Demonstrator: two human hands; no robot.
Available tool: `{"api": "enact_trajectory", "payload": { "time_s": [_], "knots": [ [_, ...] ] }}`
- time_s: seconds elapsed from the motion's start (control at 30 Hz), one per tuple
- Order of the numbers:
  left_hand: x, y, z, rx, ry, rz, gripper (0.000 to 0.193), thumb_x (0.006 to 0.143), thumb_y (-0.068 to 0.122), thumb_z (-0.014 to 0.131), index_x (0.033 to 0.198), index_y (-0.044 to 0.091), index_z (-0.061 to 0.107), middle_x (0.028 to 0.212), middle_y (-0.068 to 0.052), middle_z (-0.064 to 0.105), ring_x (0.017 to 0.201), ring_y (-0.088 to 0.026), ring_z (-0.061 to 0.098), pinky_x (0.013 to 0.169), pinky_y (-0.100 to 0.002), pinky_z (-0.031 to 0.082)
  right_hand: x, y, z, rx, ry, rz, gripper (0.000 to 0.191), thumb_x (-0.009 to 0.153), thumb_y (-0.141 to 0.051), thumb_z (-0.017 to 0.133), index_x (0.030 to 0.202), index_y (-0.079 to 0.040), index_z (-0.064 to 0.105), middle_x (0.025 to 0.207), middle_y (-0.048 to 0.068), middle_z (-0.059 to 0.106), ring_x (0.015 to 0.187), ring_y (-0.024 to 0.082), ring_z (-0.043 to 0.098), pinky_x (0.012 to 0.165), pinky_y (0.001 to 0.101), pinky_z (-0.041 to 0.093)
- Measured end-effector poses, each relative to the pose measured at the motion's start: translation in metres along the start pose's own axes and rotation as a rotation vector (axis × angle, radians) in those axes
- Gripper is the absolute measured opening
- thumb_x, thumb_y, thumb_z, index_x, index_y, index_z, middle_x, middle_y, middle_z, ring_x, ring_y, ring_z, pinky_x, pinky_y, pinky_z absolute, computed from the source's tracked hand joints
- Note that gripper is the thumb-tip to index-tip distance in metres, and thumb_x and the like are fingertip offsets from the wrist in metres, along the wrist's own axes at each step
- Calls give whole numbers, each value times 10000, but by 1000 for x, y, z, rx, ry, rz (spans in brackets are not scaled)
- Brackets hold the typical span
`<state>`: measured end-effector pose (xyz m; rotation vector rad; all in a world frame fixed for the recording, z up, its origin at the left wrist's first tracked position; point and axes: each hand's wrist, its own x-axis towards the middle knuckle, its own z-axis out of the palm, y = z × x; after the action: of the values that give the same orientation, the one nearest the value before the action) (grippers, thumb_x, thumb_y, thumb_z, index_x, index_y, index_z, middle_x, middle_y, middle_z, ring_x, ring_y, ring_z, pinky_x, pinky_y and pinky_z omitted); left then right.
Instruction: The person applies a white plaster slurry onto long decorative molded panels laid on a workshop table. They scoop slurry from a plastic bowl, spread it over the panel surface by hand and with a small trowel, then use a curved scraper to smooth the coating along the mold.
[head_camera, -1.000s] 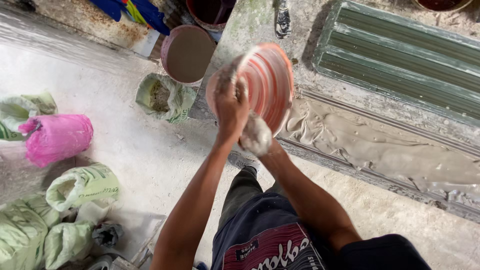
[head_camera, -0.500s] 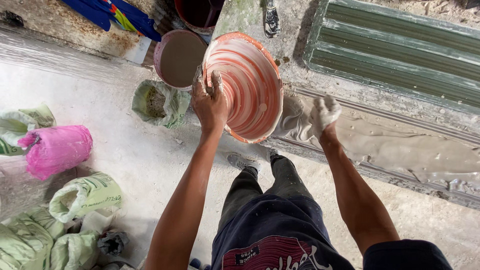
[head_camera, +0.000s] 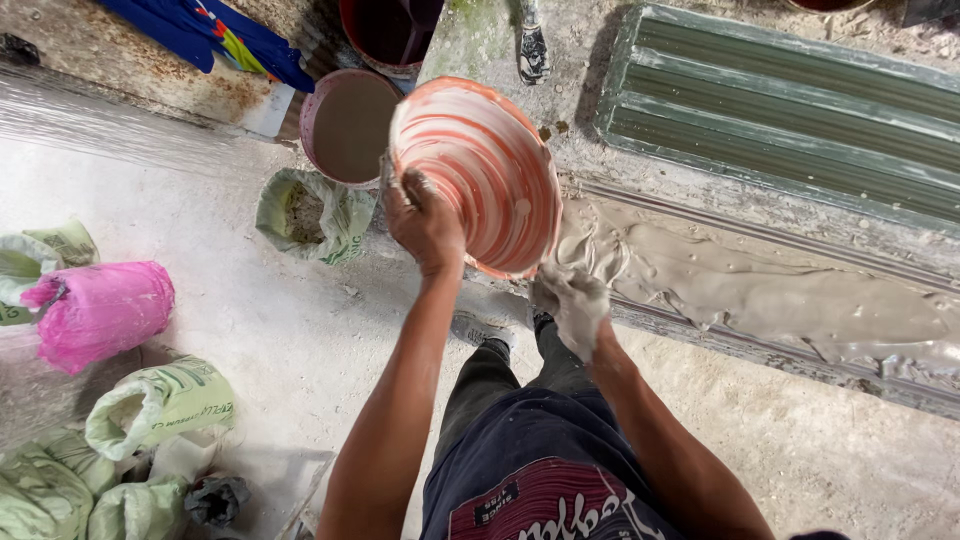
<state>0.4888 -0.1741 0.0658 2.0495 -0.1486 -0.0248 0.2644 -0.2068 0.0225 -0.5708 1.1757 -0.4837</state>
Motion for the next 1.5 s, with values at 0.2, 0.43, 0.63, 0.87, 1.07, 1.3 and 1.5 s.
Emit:
{"api": "enact_trajectory", "payload": {
  "time_s": [0.2,0.43,0.63,0.87,1.07,1.3,1.5],
  "knots": [
    [30,-23,-38,-331,-118,-264,585,1113,428,469,1321,-86,657,1223,-279,701,1100,-288,662,985,-431,532,92,-43,-57,-14,83,-261,279,1016,-27,540,749,-37,619,705,109,662,558,198,654,537,355,585],
    [33,-61,-73,-467,-287,-189,570,1096,428,479,1432,-30,526,1399,-99,602,1251,-176,578,1065,-344,465,103,-33,6,129,-514,-678,197,1056,-129,577,946,-48,718,725,67,646,511,128,534,422,301,488],
    [39,-76,-83,-272,-336,-54,522,1137,427,487,1264,-48,660,1090,-88,668,1006,-143,562,911,-326,495,88,-12,115,-803,-531,-460,220,1007,-164,570,1030,-43,752,902,92,737,777,168,682,650,303,560],
    [50,-62,-72,-105,-407,-15,478,1136,400,485,1164,-29,691,904,-111,604,848,-137,509,762,-323,466,105,17,212,-855,-913,-796,221,1017,-186,572,1018,-47,743,912,97,737,800,184,685,664,306,559],
    [38,-62,-78,40,-410,-18,429,1118,366,431,1236,30,669,958,-107,677,869,-177,665,742,-346,558,74,28,126,-1170,-1417,-834,225,1025,-206,573,1008,-51,735,920,101,737,820,197,687,677,309,559],
    [39,-50,-67,63,-441,574,308,1137,222,533,1324,8,650,1262,-235,718,1201,-316,693,1006,-427,561,140,2,190,-713,-671,-733,233,1035,-228,575,996,-55,726,929,107,737,843,213,690,692,313,558],
    [47,-35,-68,-9,-535,480,311,1113,201,541,1334,10,649,1279,-219,713,1210,-337,697,1007,-436,553,80,54,196,-942,-1167,-908,243,1044,-247,577,986,-58,718,937,111,737,863,227,693,704,315,557]
  ]
}}
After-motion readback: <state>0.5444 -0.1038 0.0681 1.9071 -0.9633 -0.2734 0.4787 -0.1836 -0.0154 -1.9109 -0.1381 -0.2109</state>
